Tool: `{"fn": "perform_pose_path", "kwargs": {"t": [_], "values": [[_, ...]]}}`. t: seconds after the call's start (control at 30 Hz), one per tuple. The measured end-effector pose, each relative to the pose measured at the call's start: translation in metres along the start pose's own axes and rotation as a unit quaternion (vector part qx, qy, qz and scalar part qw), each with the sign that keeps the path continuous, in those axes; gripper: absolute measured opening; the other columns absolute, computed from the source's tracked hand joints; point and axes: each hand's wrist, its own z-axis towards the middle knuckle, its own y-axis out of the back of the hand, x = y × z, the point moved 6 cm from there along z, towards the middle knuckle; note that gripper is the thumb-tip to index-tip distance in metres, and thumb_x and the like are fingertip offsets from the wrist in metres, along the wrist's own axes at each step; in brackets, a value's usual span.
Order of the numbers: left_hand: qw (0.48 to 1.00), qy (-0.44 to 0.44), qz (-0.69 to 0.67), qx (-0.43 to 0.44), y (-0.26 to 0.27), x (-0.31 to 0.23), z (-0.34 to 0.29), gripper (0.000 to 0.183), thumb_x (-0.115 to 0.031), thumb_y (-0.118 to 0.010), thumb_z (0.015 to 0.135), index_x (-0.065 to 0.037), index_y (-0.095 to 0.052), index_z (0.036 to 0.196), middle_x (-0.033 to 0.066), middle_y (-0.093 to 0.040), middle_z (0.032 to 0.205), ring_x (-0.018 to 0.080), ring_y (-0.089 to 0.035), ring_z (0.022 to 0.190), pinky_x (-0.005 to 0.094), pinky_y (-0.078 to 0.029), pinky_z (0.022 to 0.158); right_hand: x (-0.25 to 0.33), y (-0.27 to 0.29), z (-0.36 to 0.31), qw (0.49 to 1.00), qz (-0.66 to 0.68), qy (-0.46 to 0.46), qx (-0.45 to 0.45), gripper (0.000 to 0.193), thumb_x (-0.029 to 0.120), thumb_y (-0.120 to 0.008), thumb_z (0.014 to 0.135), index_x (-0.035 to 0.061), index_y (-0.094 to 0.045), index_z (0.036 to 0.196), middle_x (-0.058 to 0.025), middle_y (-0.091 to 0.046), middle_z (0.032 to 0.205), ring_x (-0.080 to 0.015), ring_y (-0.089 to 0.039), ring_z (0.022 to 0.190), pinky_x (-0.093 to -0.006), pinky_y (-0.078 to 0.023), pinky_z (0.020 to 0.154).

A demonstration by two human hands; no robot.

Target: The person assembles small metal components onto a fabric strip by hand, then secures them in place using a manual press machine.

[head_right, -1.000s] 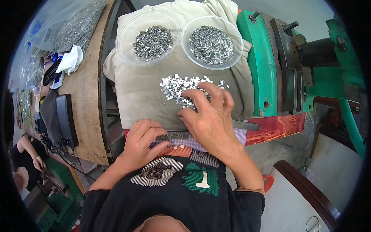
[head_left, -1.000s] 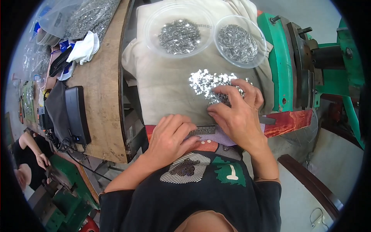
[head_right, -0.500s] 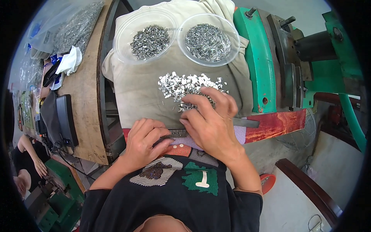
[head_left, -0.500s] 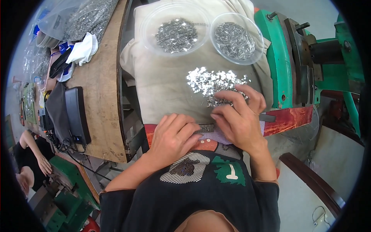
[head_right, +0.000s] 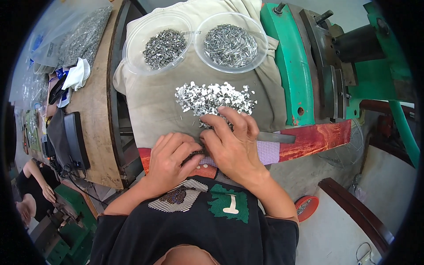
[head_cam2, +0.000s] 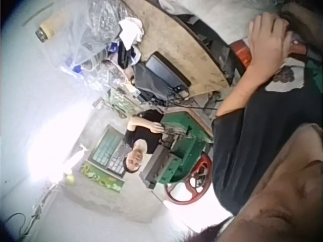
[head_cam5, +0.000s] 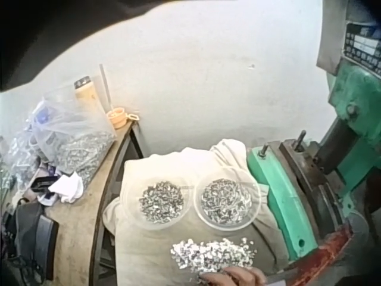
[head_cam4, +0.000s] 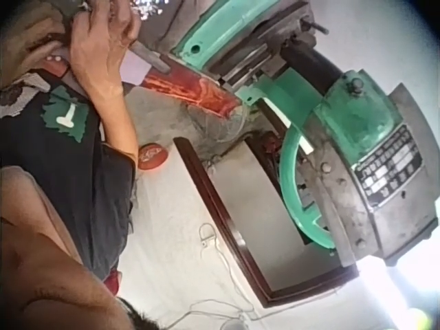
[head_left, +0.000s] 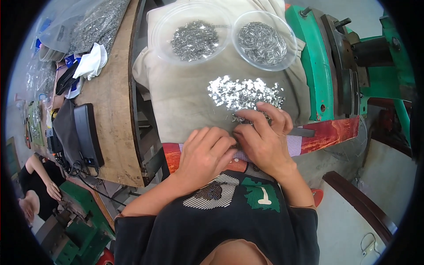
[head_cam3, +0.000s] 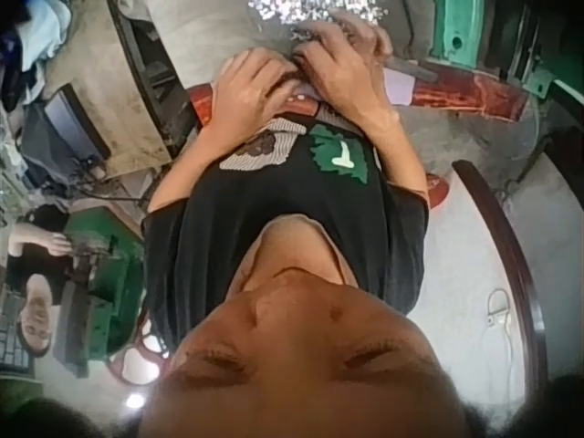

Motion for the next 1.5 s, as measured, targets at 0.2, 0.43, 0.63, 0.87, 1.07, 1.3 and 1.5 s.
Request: {"fn": "perform_pose_path", "kwargs": {"t": [0.2,0.43,0.63,0.87,1.07,1.3,1.5], "values": [[0.999,0.029,-0.017,-0.013,0.007,0.006,-0.011,0.022,-0.009,-0.077,0.074,-0.005,-0.065,0.093,0.0080,-0.061,0.096,0.0269,-0.060,0.087,0.0378,-0.045,0.074,-0.003,0.016,-0.008,0.999,0.046,-0.007,0.002,0.013,0.021,-0.076,0.072,0.0184,-0.068,0.082,0.0065,-0.064,0.118,-0.0245,-0.044,0.124,-0.0451,-0.028,0.100],[1.000,0.022,-0.017,-0.011,0.009,0.011,-0.013,0.023,-0.006,-0.080,0.071,-0.004,-0.066,0.089,0.0079,-0.063,0.095,0.0272,-0.061,0.083,0.0372,-0.044,0.070,0.005,0.016,-0.024,0.998,0.058,-0.014,0.005,0.013,0.026,-0.078,0.073,0.0226,-0.071,0.083,0.0076,-0.065,0.115,-0.0239,-0.046,0.122,-0.0460,-0.026,0.102],[1.000,0.026,-0.013,-0.010,0.008,0.013,-0.015,0.022,-0.005,-0.079,0.072,-0.005,-0.065,0.088,0.0079,-0.063,0.094,0.0270,-0.060,0.082,0.0367,-0.044,0.070,-0.006,0.018,-0.008,0.998,0.052,-0.029,-0.008,0.017,0.024,-0.080,0.070,0.0228,-0.074,0.086,0.0065,-0.065,0.112,-0.0252,-0.046,0.122,-0.0455,-0.027,0.101],[0.998,0.039,-0.014,-0.050,0.022,0.017,-0.009,0.023,-0.002,-0.078,0.072,-0.003,-0.065,0.091,0.0098,-0.063,0.094,0.0283,-0.061,0.083,0.0381,-0.048,0.072,-0.006,0.002,0.034,1.000,0.020,0.010,-0.004,0.016,0.020,-0.081,0.068,0.0215,-0.076,0.083,0.0059,-0.064,0.113,-0.0263,-0.046,0.123,-0.0459,-0.027,0.100],[0.996,0.031,0.057,-0.063,0.036,0.034,0.013,0.022,-0.004,-0.072,0.076,-0.007,-0.068,0.097,0.0065,-0.059,0.094,0.0274,-0.059,0.083,0.0398,-0.049,0.072,0.007,-0.001,0.045,0.997,-0.051,0.046,0.046,0.008,0.017,-0.075,0.068,0.0154,-0.069,0.074,0.0037,-0.062,0.112,-0.0275,-0.044,0.125,-0.0485,-0.026,0.103],[0.992,0.080,0.098,0.001,0.026,0.039,0.023,0.014,-0.006,-0.070,0.080,-0.007,-0.062,0.091,0.0074,-0.055,0.092,0.0276,-0.059,0.086,0.0426,-0.051,0.073,-0.011,0.024,0.052,0.999,-0.043,-0.013,-0.024,0.014,0.016,-0.079,0.071,0.0158,-0.069,0.080,0.0033,-0.063,0.115,-0.0298,-0.045,0.125,-0.0469,-0.025,0.102],[0.994,0.108,0.021,0.019,0.031,0.049,0.033,0.012,-0.007,-0.069,0.083,-0.006,-0.061,0.092,0.0106,-0.055,0.092,0.0325,-0.060,0.089,0.0445,-0.050,0.074,-0.056,0.052,0.091,0.983,-0.140,-0.044,-0.114,0.010,0.017,-0.077,0.075,0.0169,-0.070,0.082,0.0026,-0.064,0.114,-0.0303,-0.046,0.123,-0.0499,-0.026,0.100]]}}
